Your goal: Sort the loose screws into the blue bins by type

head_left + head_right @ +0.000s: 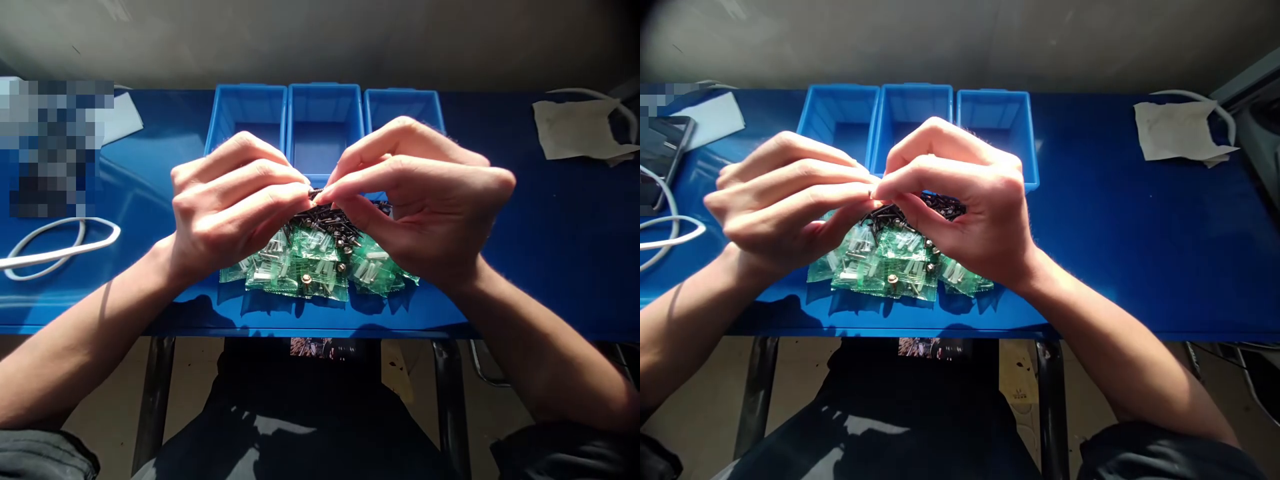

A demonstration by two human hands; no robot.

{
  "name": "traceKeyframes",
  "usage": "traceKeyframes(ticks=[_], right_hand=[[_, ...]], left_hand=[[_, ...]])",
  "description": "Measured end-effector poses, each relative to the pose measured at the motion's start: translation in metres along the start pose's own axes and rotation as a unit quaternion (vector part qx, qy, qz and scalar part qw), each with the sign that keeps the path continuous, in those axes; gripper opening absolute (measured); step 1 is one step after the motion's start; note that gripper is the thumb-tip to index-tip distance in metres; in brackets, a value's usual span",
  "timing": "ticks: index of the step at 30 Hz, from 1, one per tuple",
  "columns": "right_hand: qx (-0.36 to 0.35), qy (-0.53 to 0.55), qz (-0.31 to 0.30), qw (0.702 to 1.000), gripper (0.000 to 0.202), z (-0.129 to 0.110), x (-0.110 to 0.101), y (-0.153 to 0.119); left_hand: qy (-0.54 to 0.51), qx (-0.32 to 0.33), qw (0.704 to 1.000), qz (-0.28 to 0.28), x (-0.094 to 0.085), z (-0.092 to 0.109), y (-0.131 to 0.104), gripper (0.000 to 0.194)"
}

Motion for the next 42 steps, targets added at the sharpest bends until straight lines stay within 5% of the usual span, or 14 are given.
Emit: traceKeyframes(ticks=[4, 17, 25, 28, 33, 37, 40, 42], right_hand=[[0.002, 0.011, 0.004, 1.000, 0.017, 0.000, 0.000, -0.001], [0.039, -0.007, -0.031, 0.999, 0.016, -0.001, 0.001, -0.003], [0.028, 0.026, 0.040, 0.998, 0.010, 0.011, -0.016, 0.003], [0.032, 0.047, 0.012, 0.998, 0.010, 0.015, -0.011, 0.002], [-0.005, -0.006, -0.048, 0.999, 0.012, 0.002, -0.005, 0.000], [-0.019, -0.120, 0.015, 0.992, 0.012, 0.009, -0.023, 0.007], [-0.023, -0.272, 0.090, 0.958, 0.014, 0.027, -0.045, 0.011], [-0.016, -0.317, 0.080, 0.945, 0.012, 0.039, -0.052, 0.013]], left_hand=[[-0.013, -0.032, 0.999, -0.008, -0.002, -0.002, -0.001, 0.020], [-0.028, -0.013, 0.999, -0.024, -0.003, 0.002, 0.004, 0.013], [-0.043, -0.054, 0.997, -0.016, -0.002, -0.005, -0.001, 0.013], [-0.049, -0.061, 0.997, -0.024, -0.002, -0.003, -0.002, 0.013], [-0.063, -0.052, 0.996, -0.030, -0.003, 0.001, 0.000, 0.019], [-0.020, -0.072, 0.996, -0.051, 0.002, -0.007, -0.002, 0.027], [0.014, -0.098, 0.989, -0.112, 0.011, -0.020, -0.010, 0.029], [0.012, -0.104, 0.986, -0.131, 0.015, -0.026, -0.015, 0.025]])
Point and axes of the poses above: each hand's wrist, its own y-axis towards the middle knuckle, its own x-axis out of the palm, z = x × y, the point moved 4 cm from there along y, towards the middle knuckle, and after that the axes turned 1 degree about -x, right-handed, at the moved point
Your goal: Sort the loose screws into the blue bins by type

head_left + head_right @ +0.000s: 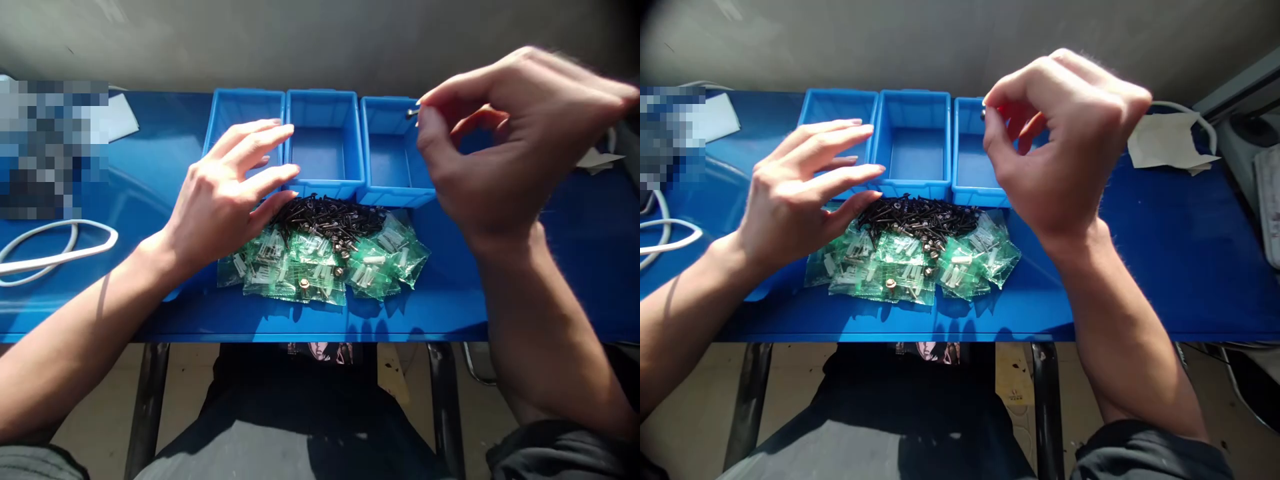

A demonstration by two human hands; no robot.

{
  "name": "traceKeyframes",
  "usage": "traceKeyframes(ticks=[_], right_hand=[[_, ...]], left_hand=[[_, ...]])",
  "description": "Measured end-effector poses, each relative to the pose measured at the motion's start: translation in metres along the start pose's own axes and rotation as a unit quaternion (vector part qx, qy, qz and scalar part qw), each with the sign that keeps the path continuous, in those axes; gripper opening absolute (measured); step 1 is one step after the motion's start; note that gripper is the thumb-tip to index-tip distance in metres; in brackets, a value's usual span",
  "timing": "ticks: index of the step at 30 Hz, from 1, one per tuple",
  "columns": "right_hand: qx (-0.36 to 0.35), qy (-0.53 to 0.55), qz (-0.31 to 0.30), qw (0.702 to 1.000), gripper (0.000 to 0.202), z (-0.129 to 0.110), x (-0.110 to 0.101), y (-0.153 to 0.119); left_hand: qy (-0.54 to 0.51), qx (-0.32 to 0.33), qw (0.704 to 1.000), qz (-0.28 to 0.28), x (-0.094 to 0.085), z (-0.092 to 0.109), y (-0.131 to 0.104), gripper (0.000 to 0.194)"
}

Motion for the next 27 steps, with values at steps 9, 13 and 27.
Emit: traceKeyframes(ticks=[9, 13, 27], right_hand=[[-0.212, 0.125, -0.237, 0.940, 0.024, -0.043, 0.018, -0.022], [-0.214, 0.119, -0.287, 0.926, 0.023, -0.046, 0.027, -0.028], [-0.136, 0.153, -0.242, 0.948, 0.020, -0.044, 0.022, -0.023]], left_hand=[[-0.001, 0.006, 1.000, -0.002, 0.007, -0.003, -0.001, 0.021], [-0.020, -0.016, 1.000, -0.006, 0.007, -0.005, -0.002, 0.027], [0.000, -0.002, 1.000, -0.004, 0.001, -0.001, -0.002, 0.026]])
Point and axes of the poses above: each hand's wrist, its own y-axis towards the middle knuckle, its own x-axis out of the palm, z = x × y, the point moved 4 cm from there along y, towards the middle knuckle, and after that the axes turned 1 degree about -x, right-handed, at the moved point
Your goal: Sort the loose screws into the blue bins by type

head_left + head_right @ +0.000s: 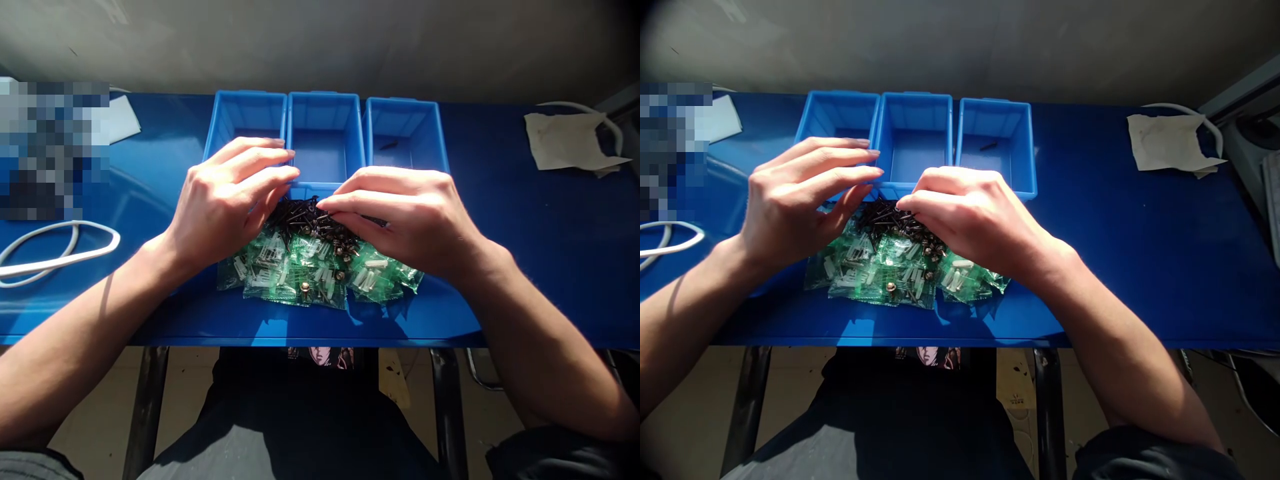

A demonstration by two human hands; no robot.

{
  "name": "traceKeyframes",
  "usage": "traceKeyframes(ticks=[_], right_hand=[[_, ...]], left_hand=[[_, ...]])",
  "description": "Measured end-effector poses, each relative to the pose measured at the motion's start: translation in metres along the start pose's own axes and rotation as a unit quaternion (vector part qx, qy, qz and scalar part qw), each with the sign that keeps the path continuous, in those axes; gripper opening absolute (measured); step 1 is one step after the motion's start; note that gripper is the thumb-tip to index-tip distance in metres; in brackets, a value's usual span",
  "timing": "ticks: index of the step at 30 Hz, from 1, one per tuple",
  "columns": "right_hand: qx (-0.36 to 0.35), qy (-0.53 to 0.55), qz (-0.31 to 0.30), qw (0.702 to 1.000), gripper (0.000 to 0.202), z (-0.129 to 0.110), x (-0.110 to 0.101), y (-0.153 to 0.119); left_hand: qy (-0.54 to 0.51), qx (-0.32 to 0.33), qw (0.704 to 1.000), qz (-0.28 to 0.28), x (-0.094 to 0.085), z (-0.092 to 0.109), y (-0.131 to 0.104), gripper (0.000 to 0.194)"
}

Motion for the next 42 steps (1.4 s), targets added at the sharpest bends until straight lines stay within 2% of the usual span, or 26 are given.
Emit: traceKeyframes(ticks=[4, 9, 11, 14, 18, 23, 28, 31, 33, 35, 38, 42], right_hand=[[0.034, 0.010, 0.048, 0.998, 0.021, 0.003, -0.010, 0.004], [0.178, -0.046, 0.153, 0.971, 0.016, 0.028, -0.027, -0.003], [0.220, -0.058, 0.149, 0.962, 0.019, 0.038, -0.028, -0.007], [0.248, -0.073, 0.111, 0.960, 0.019, 0.047, -0.024, -0.011], [0.196, -0.128, 0.081, 0.969, 0.029, 0.042, -0.017, -0.007], [0.112, -0.078, 0.039, 0.990, 0.025, 0.030, -0.003, -0.004], [0.117, -0.058, 0.034, 0.991, 0.020, 0.034, 0.002, -0.008], [0.107, -0.045, 0.009, 0.993, 0.016, 0.034, 0.005, -0.009], [0.087, -0.060, 0.024, 0.994, 0.015, 0.031, 0.004, -0.007], [0.067, -0.082, 0.064, 0.992, 0.010, 0.024, 0.001, -0.004], [-0.004, -0.078, 0.097, 0.992, 0.008, 0.008, 0.000, 0.001], [-0.089, -0.050, 0.043, 0.994, 0.015, -0.010, 0.012, 0.004]], left_hand=[[0.014, 0.027, 0.999, 0.012, 0.001, -0.001, 0.000, 0.023], [0.003, 0.030, 0.999, 0.018, 0.003, -0.003, -0.001, 0.022], [-0.012, 0.012, 1.000, 0.011, 0.003, -0.004, -0.002, 0.022], [-0.023, -0.006, 1.000, 0.000, 0.004, -0.004, -0.003, 0.024], [-0.023, -0.005, 1.000, -0.012, 0.004, -0.005, -0.003, 0.027], [-0.028, 0.003, 1.000, -0.013, 0.002, -0.007, -0.001, 0.025], [-0.018, 0.002, 1.000, -0.011, 0.004, -0.009, 0.002, 0.018], [-0.020, 0.015, 1.000, -0.004, 0.004, -0.007, 0.004, 0.015], [-0.028, 0.023, 0.999, 0.003, 0.003, -0.006, 0.005, 0.015], [-0.034, 0.025, 0.999, 0.005, 0.002, -0.005, 0.005, 0.016], [-0.038, 0.020, 0.999, 0.006, 0.002, -0.004, 0.005, 0.017], [-0.032, 0.027, 0.999, 0.007, 0.003, -0.003, 0.003, 0.020]])
Point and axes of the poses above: each hand's wrist, its own y-axis towards the middle knuckle, its own x-axis out of the palm, z = x × y, the point moved 4 cm from there along y, towards the middle knuckle, and after that the axes turned 1 degree about -x, right-handed, at the moved point
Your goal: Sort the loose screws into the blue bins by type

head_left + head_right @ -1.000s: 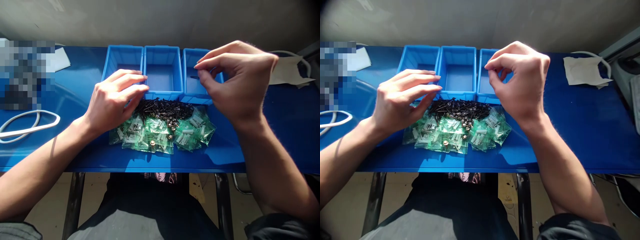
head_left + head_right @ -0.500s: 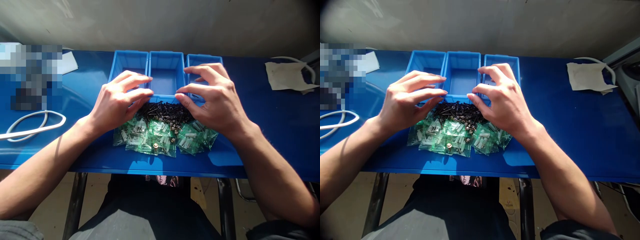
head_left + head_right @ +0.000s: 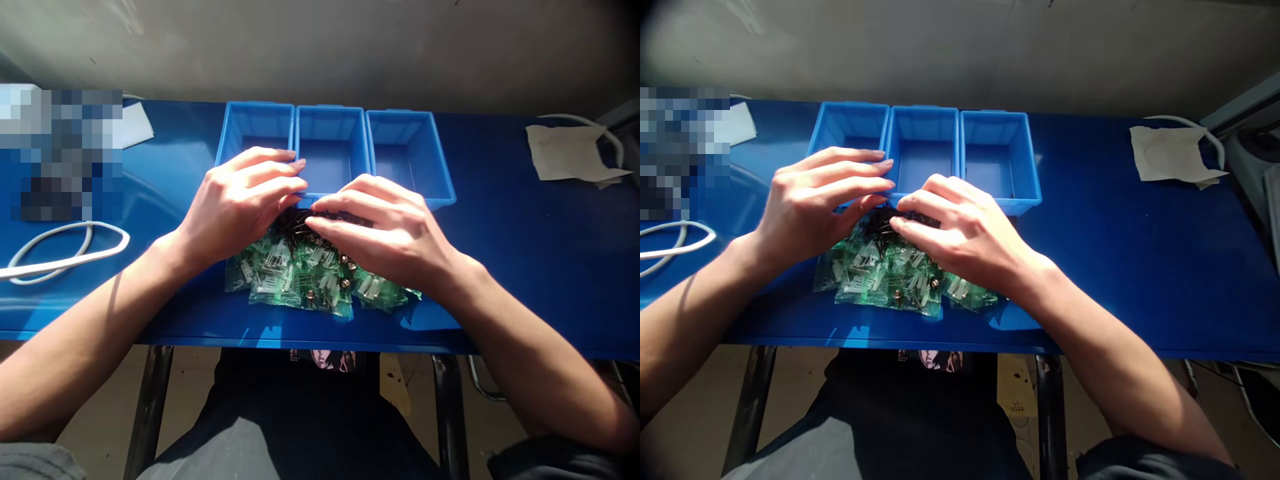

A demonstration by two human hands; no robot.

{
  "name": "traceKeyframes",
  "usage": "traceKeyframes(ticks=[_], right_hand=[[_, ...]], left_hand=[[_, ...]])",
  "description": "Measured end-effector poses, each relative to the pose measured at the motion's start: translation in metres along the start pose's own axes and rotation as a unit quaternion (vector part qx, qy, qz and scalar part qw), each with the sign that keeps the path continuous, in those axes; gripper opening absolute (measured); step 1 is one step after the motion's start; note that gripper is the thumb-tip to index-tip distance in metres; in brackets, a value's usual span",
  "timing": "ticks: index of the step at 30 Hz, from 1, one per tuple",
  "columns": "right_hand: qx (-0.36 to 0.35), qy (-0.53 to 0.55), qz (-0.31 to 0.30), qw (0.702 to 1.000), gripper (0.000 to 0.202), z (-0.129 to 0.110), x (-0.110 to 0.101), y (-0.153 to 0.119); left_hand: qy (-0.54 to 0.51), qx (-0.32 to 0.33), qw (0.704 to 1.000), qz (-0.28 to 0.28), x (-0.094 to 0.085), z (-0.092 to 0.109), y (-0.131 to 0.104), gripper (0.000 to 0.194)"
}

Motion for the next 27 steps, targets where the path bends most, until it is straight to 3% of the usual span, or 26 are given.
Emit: traceKeyframes(ticks=[14, 19, 22, 24, 27], right_hand=[[0.040, -0.011, -0.049, 0.998, 0.025, 0.000, 0.007, 0.003], [0.149, 0.106, 0.051, 0.982, 0.023, 0.001, -0.013, 0.006], [0.240, 0.230, 0.124, 0.935, 0.021, 0.005, -0.022, 0.003], [0.279, 0.245, 0.146, 0.917, 0.020, 0.008, -0.025, 0.001], [0.232, 0.149, 0.105, 0.955, 0.022, 0.011, -0.025, 0.001]], left_hand=[[0.015, -0.015, 1.000, -0.019, -0.002, 0.002, 0.000, 0.027], [0.020, -0.024, 0.999, -0.026, -0.002, 0.002, -0.002, 0.026], [0.020, -0.023, 0.999, -0.025, -0.004, 0.003, -0.002, 0.027], [0.018, -0.026, 0.999, -0.026, -0.004, 0.004, -0.002, 0.028], [0.018, -0.028, 0.999, -0.021, -0.005, 0.004, -0.002, 0.029]])
Point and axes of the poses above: each hand's wrist, its own y-axis towards the middle knuckle, its own x-axis out of the palm, z = x × y, the point moved 4 cm from there along y, towards the middle knuckle, and after that the axes turned 1 degree about -x, right-handed, at the moved point
